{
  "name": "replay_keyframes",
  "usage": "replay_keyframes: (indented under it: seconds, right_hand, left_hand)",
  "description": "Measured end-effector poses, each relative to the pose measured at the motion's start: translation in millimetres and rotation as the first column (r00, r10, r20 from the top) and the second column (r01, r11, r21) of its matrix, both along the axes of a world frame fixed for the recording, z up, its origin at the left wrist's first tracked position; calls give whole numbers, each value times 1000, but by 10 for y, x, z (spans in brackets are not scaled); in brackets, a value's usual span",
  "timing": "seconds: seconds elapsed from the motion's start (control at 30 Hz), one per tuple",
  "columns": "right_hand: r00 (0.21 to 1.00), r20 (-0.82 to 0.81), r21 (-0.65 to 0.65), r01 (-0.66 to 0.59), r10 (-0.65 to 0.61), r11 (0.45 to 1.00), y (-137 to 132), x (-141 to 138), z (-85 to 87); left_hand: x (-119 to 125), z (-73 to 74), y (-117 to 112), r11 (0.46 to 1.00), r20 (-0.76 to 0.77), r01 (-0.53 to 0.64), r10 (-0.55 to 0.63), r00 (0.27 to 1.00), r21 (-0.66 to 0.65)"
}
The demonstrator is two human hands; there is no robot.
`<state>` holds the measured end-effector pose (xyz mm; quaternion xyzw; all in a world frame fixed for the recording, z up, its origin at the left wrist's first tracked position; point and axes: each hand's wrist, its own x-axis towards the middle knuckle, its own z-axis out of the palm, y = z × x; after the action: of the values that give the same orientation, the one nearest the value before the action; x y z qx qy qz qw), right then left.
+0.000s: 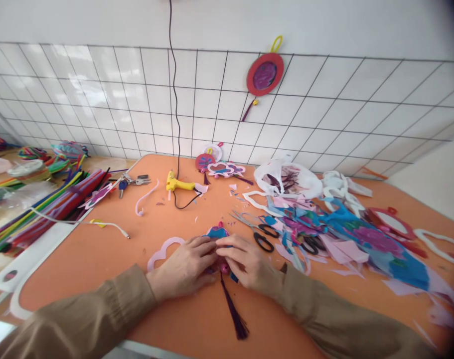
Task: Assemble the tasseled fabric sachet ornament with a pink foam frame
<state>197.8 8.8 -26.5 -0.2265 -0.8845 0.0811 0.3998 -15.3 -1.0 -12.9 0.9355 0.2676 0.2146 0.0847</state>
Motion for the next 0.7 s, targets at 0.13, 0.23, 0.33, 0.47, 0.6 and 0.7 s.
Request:
replay_keyframes:
  seconds: [0.13, 0.23, 0.33, 0.47, 0.6, 0.7]
  right_hand:
    - [999, -42, 27, 36, -35, 999, 20, -9, 163]
    - [999, -9, 85, 43, -43, 995, 170, -80, 407]
    - [996, 66, 122, 50, -58, 991, 529, -257, 686]
    - [934, 310, 3, 186, -177, 983, 1220, -659, 927]
    - [817, 529, -68, 310, -229, 948, 1761, -1100, 868]
    - [747, 625, -96, 364, -229, 926, 1962, -1313, 672]
  left_hand:
    - [5, -17, -11, 999, -10, -12, 11, 1000, -40]
    - [12, -11, -7, 997, -7, -23, 23, 1000, -77]
    - [32, 2, 3, 995, 14, -52, 53, 999, -82]
    - [59, 4, 13, 992, 31, -106, 108, 994, -64]
    - [71, -21, 18, 991, 36, -118, 120, 992, -56]
    - [68, -53, 31, 990, 45, -135, 137, 990, -48]
